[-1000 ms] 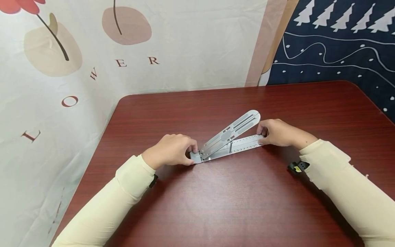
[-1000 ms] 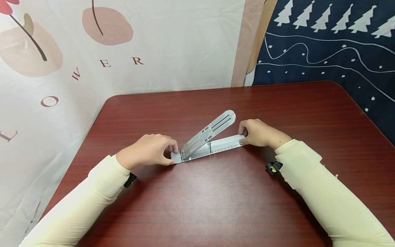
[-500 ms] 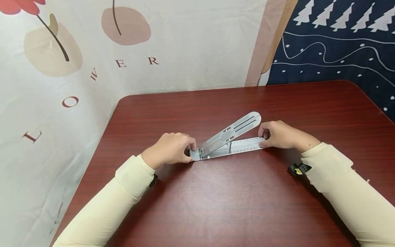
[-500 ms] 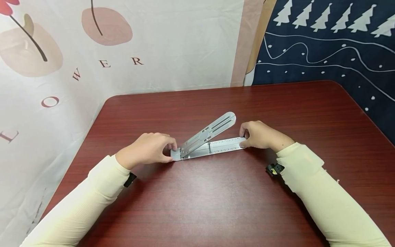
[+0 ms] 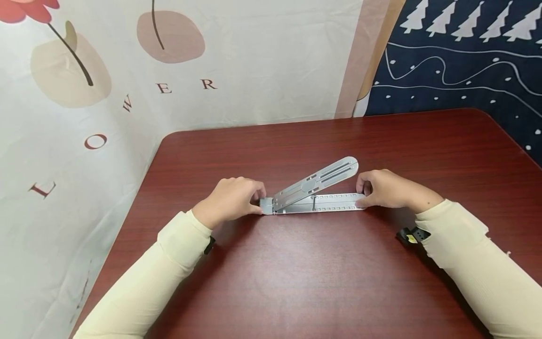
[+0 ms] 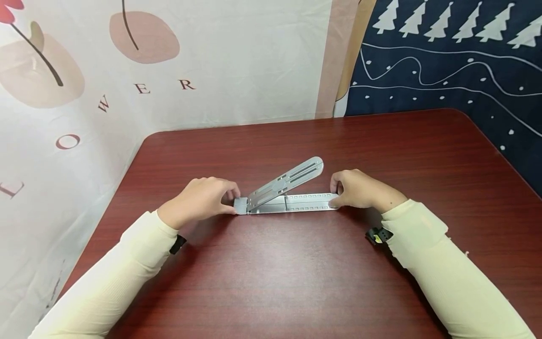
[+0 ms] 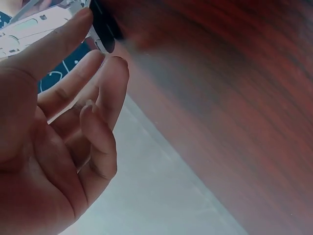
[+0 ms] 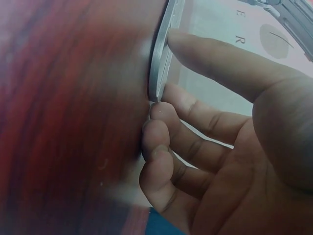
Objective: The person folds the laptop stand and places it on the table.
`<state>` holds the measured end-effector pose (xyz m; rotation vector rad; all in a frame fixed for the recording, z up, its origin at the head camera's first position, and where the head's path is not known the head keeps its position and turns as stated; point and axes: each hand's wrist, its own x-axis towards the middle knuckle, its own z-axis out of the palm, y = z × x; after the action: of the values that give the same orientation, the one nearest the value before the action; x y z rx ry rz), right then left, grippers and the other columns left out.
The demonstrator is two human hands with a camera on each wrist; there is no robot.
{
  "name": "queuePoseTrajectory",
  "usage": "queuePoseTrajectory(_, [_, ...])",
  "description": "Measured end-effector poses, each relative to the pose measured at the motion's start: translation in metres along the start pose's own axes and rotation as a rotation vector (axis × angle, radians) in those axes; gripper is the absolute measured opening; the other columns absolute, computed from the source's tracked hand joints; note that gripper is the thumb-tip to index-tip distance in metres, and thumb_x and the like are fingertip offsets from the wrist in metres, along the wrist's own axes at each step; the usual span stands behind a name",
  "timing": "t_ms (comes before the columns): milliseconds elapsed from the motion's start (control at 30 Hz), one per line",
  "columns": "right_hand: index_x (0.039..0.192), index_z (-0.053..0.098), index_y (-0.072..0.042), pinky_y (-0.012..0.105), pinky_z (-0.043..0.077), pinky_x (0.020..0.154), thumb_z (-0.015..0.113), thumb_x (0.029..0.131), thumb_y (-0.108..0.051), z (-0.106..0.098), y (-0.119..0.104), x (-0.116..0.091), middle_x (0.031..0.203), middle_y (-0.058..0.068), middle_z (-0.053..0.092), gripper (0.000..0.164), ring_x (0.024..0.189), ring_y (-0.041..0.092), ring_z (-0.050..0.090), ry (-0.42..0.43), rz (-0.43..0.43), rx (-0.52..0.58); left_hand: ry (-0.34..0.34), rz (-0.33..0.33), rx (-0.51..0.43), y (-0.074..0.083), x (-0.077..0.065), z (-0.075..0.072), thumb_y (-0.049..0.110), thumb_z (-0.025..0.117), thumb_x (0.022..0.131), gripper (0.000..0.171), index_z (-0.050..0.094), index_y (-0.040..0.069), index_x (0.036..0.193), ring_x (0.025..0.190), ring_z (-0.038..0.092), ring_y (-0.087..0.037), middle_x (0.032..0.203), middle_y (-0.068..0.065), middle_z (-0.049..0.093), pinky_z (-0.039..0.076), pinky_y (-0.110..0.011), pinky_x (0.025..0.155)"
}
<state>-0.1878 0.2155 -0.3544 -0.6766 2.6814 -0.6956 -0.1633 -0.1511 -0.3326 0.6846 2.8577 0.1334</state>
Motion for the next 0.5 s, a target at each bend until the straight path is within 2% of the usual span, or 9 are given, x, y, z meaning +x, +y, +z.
queuePoseTrajectory(500, [0.081, 0.063, -0.009, 0.027, 0.041, 0.059, 0.087, 0.073, -0.02, 0.003, -0.005, -0.007, 0.072, 0.001, 0.058, 0.027, 0.065, 0.013, 0.05, -0.031, 0.011, -0.001, 0.065, -0.044, -0.037, -0.008, 0.013, 0.004, 0.03, 0.082, 0.081, 0.025, 0.074, 0.022, 0.103, 0.084, 0.07, -0.011, 0.076, 0.017, 0.072, 0.053, -0.045, 0.076])
